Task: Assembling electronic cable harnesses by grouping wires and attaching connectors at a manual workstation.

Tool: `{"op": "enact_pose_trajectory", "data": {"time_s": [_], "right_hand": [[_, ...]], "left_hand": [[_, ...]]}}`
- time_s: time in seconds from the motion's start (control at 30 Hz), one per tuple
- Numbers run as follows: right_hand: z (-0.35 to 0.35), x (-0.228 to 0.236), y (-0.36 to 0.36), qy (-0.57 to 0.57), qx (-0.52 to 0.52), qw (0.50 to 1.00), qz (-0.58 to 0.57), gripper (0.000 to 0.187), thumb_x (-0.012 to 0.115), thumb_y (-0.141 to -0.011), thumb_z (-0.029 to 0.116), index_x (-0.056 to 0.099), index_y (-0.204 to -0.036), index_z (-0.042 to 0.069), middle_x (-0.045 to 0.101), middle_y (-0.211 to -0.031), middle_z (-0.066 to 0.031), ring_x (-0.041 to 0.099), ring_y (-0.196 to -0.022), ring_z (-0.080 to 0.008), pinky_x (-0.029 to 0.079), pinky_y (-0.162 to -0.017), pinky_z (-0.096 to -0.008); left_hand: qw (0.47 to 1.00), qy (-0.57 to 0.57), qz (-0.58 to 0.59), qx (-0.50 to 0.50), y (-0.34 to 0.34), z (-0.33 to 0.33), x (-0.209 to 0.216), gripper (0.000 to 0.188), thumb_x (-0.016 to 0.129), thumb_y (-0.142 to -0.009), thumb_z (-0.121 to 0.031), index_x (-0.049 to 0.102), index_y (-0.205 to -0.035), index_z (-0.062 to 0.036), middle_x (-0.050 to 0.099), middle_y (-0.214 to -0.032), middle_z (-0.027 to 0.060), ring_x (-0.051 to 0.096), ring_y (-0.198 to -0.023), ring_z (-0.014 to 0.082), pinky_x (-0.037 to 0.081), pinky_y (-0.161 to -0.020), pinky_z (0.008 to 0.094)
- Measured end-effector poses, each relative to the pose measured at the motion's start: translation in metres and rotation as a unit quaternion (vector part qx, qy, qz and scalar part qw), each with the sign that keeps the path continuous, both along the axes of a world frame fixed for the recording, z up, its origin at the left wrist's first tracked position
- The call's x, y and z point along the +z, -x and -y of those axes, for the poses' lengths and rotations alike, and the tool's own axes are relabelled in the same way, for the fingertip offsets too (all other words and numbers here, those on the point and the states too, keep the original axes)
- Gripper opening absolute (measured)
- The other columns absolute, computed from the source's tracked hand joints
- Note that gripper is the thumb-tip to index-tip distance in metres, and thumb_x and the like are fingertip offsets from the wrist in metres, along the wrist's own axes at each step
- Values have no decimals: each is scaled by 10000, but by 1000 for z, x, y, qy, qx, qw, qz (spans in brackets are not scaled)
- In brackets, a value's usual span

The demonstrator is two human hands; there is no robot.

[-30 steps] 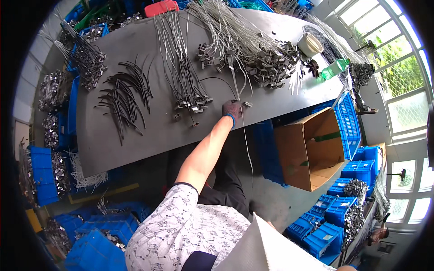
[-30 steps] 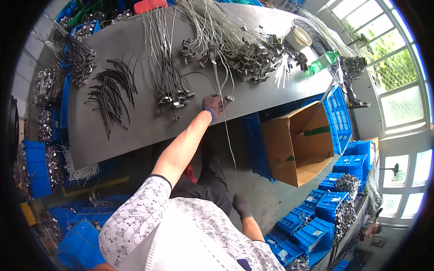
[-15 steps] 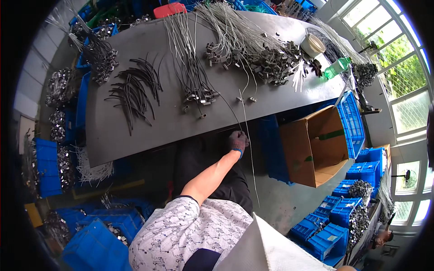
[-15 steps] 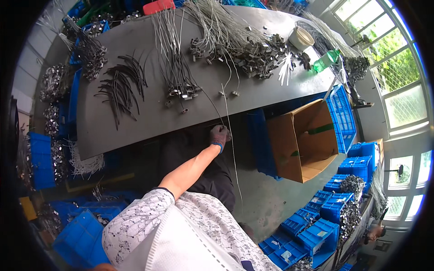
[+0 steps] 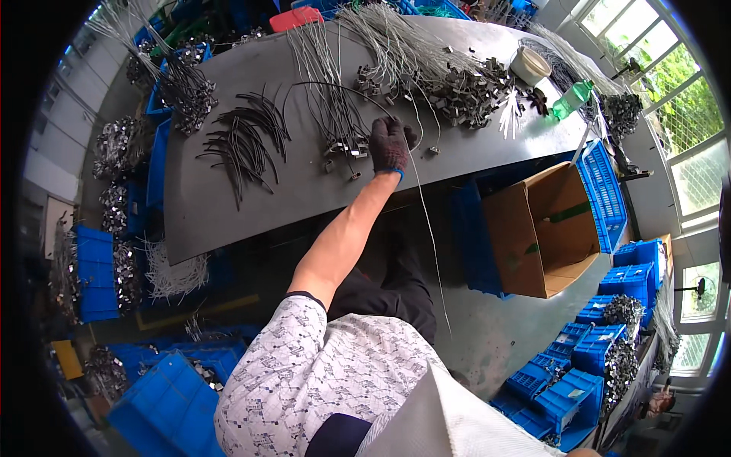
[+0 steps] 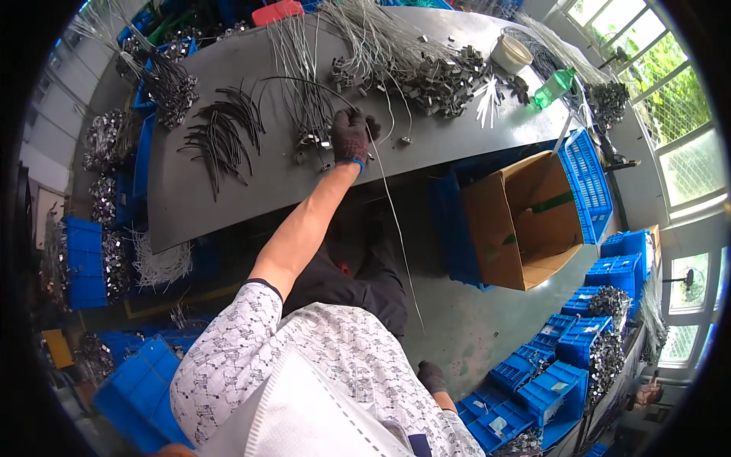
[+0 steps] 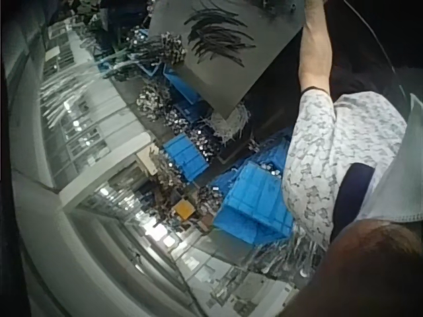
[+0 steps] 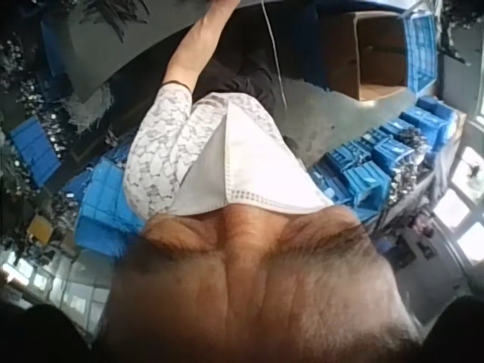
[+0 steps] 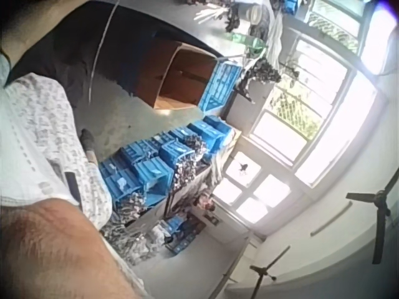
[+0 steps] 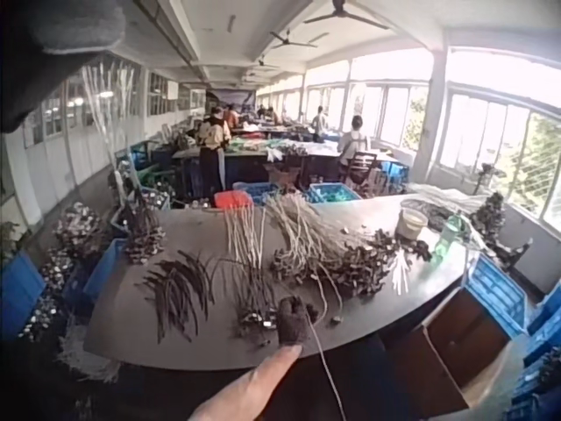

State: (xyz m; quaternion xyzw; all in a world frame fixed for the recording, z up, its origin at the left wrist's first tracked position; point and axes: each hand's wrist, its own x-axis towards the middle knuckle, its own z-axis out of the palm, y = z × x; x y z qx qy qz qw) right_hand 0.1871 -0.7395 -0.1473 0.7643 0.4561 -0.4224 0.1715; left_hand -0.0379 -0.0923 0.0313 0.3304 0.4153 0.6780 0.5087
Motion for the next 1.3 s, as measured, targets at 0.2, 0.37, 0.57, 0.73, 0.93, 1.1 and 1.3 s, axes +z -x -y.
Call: {"op": "enact_pose_trajectory", "data": {"time_s": [0.2, 0.37, 0.57, 0.73, 0.93, 1.1, 1.3], "right_hand": [[12, -37, -9, 22, 29, 999, 7, 302, 598, -849, 275, 687, -1062, 81, 679, -1076, -242, 638, -1059, -432, 519, -851, -514], [-21, -5, 3, 7, 52, 999, -7, 292, 550, -881, 260, 692, -1070, 90, 686, -1064, -231, 643, -1052, -424, 522, -841, -512], [-75, -42, -9, -146, 71, 986, -36, 321, 493, -901, 175, 707, -1137, 140, 705, -1098, -155, 658, -1051, -363, 523, -881, -471], [-187, -16, 1, -341, 3, 937, -76, 363, 486, -1020, 303, 652, -1212, 43, 668, -1178, -208, 637, -1089, -396, 512, -904, -444], [-385, 133, 132, -630, -104, 748, -183, 247, 560, -988, 154, 617, -1180, 10, 684, -1035, -196, 668, -942, -343, 520, -848, -370], [-466, 148, 177, -621, -201, 713, -254, 320, 466, -1014, 189, 598, -1178, -51, 657, -1044, -214, 648, -965, -343, 507, -851, -355], [-562, 106, 195, -564, -262, 700, -351, 442, 431, -1058, 323, 631, -1084, -70, 686, -925, -138, 590, -829, -202, 477, -779, -335]], "left_hand": [[998, 21, -57, -3, 10, 1, -28, 144, 580, -1002, -204, 590, -959, -67, 682, -764, 99, 681, -595, 201, 580, -507, 340], [938, 85, -122, -313, 6, 53, -62, 218, 685, -856, -194, 664, -983, -18, 697, -793, 86, 688, -707, 171, 569, -675, 325], [897, 71, -189, -393, -15, 147, -90, 203, 715, -811, -228, 711, -847, -28, 678, -723, 74, 619, -660, 120, 516, -662, 283], [934, 12, -251, -254, -11, 141, -34, 243, 716, -907, -229, 702, -841, 4, 679, -738, 40, 570, -683, 92, 472, -646, 286], [931, -4, -211, -297, 18, 166, -27, 208, 718, -901, -205, 709, -906, 3, 713, -802, 62, 609, -760, 92, 500, -706, 275], [953, -15, -228, -199, 51, 149, -67, 207, 731, -887, -196, 712, -960, -4, 734, -849, 99, 649, -794, 121, 518, -727, 311], [917, 49, -351, -183, 86, 66, -56, 223, 708, -861, -251, 719, -939, -42, 704, -869, 193, 692, -779, 318, 528, -703, 399]]}}
